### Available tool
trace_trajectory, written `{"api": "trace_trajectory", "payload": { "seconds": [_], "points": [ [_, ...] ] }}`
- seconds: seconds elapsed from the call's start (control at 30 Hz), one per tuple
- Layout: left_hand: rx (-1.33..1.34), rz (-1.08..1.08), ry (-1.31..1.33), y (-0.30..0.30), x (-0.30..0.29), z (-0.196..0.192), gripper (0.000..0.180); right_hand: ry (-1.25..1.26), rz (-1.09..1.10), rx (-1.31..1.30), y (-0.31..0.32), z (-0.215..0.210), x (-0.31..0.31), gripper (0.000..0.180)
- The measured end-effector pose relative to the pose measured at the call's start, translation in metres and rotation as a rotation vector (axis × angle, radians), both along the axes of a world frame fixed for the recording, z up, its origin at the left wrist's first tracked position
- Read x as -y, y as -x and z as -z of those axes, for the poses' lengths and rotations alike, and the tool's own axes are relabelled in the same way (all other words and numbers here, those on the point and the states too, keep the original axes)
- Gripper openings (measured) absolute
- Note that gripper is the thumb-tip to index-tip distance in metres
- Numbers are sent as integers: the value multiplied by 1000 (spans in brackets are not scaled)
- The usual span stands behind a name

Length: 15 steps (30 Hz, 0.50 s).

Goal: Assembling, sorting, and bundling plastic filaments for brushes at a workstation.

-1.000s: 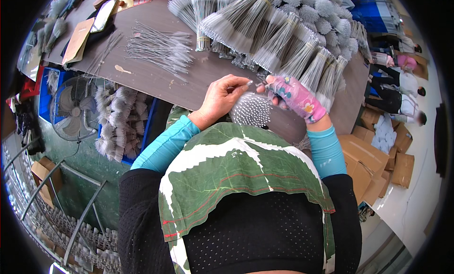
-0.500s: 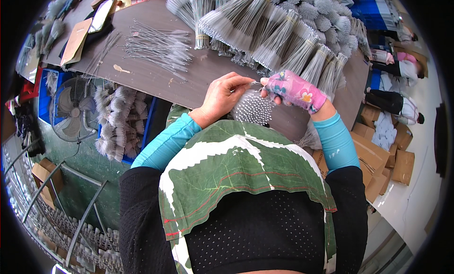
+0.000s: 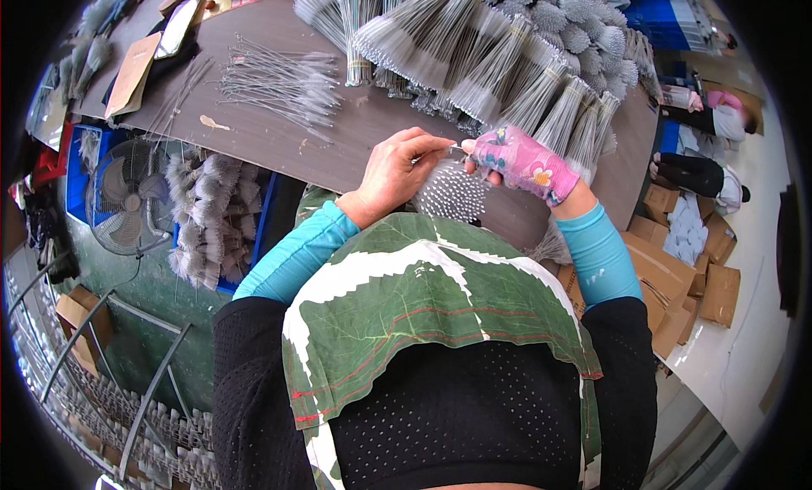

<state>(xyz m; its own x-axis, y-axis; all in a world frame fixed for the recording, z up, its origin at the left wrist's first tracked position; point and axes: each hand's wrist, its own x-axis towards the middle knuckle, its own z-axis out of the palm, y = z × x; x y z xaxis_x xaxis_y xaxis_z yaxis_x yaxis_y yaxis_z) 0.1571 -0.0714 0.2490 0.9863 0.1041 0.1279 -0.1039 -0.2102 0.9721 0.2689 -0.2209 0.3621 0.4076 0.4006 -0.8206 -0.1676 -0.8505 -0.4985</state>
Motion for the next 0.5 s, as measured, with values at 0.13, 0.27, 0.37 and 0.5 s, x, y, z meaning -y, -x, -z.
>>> {"api": "trace_trajectory", "payload": {
  "seconds": [0.13, 0.27, 0.37, 0.5],
  "points": [
    [-2, 11, -26, 0, 0, 1, 17, -87, 21, 2, -1, 11, 10, 38],
    [-143, 50, 109, 0, -1, 0, 14, -67, 36, -46, -4, 0, 12, 36],
    [-274, 145, 376, -2, -2, 10, 17, -202, 56, -11, -3, 6, 18, 29],
    [-459, 334, 702, -9, -9, 15, 22, -396, -65, 189, 7, 28, 21, 19]
  ]
}}
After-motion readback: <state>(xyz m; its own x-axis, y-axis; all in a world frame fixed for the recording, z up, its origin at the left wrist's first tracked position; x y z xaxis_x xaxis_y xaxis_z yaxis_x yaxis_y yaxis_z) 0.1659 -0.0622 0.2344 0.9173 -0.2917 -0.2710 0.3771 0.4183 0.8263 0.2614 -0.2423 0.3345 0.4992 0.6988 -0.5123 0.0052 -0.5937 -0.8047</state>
